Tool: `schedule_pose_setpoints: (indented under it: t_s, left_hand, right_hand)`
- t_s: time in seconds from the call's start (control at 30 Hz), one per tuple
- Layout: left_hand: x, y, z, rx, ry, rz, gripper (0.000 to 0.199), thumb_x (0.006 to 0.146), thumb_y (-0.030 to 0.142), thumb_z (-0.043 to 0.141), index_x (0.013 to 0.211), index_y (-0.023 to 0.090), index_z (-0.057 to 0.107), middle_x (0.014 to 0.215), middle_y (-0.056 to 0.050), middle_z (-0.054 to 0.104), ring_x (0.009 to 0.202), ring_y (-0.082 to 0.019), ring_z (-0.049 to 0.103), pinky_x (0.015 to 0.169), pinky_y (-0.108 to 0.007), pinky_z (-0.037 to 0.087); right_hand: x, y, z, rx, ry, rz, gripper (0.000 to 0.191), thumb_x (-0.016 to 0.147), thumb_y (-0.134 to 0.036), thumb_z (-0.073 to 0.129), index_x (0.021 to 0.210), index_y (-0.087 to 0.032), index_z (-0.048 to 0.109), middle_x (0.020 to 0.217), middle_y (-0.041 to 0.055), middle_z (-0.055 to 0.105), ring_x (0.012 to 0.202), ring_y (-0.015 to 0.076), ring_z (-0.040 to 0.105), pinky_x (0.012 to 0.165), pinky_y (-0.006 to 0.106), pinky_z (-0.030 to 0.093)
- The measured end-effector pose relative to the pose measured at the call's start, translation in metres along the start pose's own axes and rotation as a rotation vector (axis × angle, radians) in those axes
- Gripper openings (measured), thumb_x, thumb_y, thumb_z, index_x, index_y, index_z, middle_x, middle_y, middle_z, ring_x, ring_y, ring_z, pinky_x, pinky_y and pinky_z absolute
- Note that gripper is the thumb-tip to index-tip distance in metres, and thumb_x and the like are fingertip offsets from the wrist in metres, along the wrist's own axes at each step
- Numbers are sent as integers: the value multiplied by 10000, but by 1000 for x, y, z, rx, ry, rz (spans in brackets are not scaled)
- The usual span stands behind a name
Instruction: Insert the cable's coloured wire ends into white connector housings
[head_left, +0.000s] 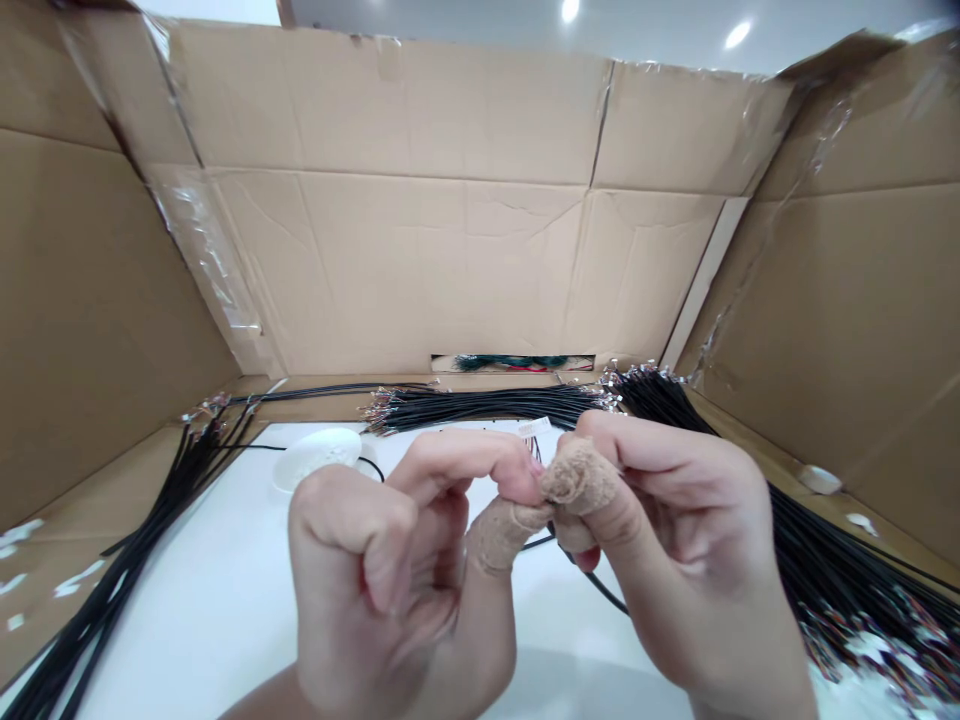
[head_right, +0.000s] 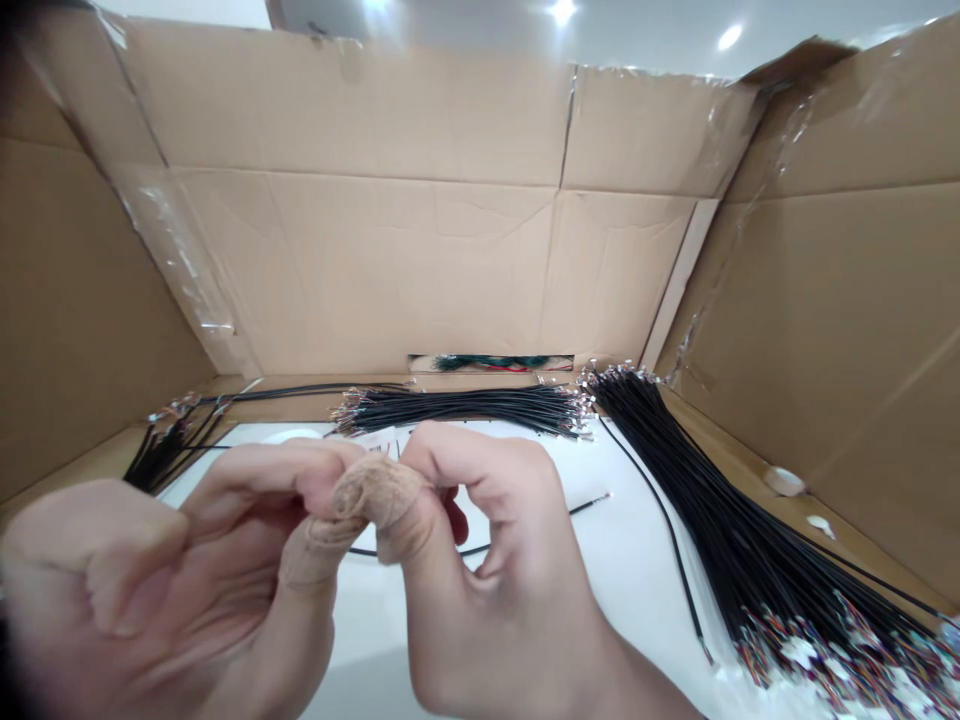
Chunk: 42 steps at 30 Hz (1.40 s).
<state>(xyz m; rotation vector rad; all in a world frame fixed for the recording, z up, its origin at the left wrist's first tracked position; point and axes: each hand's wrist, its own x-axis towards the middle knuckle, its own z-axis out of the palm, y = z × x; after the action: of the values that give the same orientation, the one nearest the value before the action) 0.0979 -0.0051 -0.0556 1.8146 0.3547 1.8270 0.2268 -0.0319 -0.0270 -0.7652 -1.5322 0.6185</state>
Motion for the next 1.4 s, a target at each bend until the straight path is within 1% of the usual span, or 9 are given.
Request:
schedule_pose_setpoints:
  t_s: [0.2, 0.3, 0.43, 0.57, 0.73, 0.97, 1.13, 1.27, 1.4]
  left_hand:
    - [3, -1, 3, 49, 75, 4, 462, 834, -28, 614, 790, 267, 262, 841, 74, 677, 679, -106, 698, 495, -184, 589]
    - [5, 4, 7, 53, 118, -7, 431, 852, 7, 612, 796, 271, 276, 785, 74, 665, 695, -118, 681, 555, -214, 614]
    - [5, 12, 8, 90, 153, -84, 398, 855, 7, 604, 796, 273, 315, 759, 63, 655, 655, -116, 654, 507, -208, 584]
    - [8, 16, 8, 12, 190, -70, 400, 834, 6, 650, 771, 263, 351, 717, 65, 644, 646, -115, 646, 543, -211, 603]
    - [13, 15, 8, -36, 186, -40, 395, 820, 13, 705, 767, 247, 390, 716, 84, 660, 640, -92, 633, 651, -212, 632]
    - [13, 19, 5, -19, 148, -40, 421, 848, 42, 706, 778, 246, 344, 765, 121, 664, 718, -44, 660, 729, -130, 617]
    - [12, 18, 4, -1, 95, 32, 436, 818, -22, 681, 803, 264, 352, 777, 134, 704, 720, -72, 692, 780, -214, 656]
    - [11, 15, 5, -73, 122, -31, 511, 711, -107, 702, 840, 283, 398, 848, 117, 734, 739, -133, 732, 645, -279, 683]
    - [13, 13, 9, -147, 168, -78, 496, 680, -110, 704, 815, 267, 411, 814, 108, 759, 740, -158, 753, 715, -346, 698]
  right_hand:
    - [-1, 1, 2, 137, 2, 39, 445, 971, -368, 585, 595, -158, 471, 545, -63, 464, 519, 37, 411, 492, 136, 352]
    - [0, 1, 2, 181, 1, 39, 438, 981, -329, 571, 590, -159, 470, 537, -61, 444, 510, 43, 384, 477, 147, 334]
    - [0, 1, 2, 198, 0, 39, 425, 984, -283, 550, 580, -172, 478, 533, -53, 427, 489, 64, 340, 458, 188, 321]
    - [0, 3, 3, 235, -1, 48, 416, 979, -298, 558, 587, -179, 485, 533, -54, 421, 482, 71, 314, 470, 201, 346]
    - [1, 5, 2, 276, -27, 33, 423, 986, -295, 558, 592, -174, 463, 542, -57, 423, 497, 60, 339, 499, 183, 367]
    - [-2, 1, 2, 241, 38, 48, 415, 977, -330, 556, 595, -190, 474, 534, -31, 480, 480, 82, 398, 455, 213, 362]
    - [-1, -2, 1, 279, 19, 75, 428, 971, -361, 565, 594, -186, 463, 501, -45, 447, 458, 69, 367, 439, 201, 339]
    - [4, -3, 2, 239, 26, 27, 404, 963, -278, 550, 580, -180, 464, 511, -48, 423, 461, 60, 339, 406, 189, 274]
    - [5, -2, 1, 190, 74, 19, 405, 955, -297, 568, 576, -171, 505, 521, -40, 443, 465, 59, 336, 388, 189, 242]
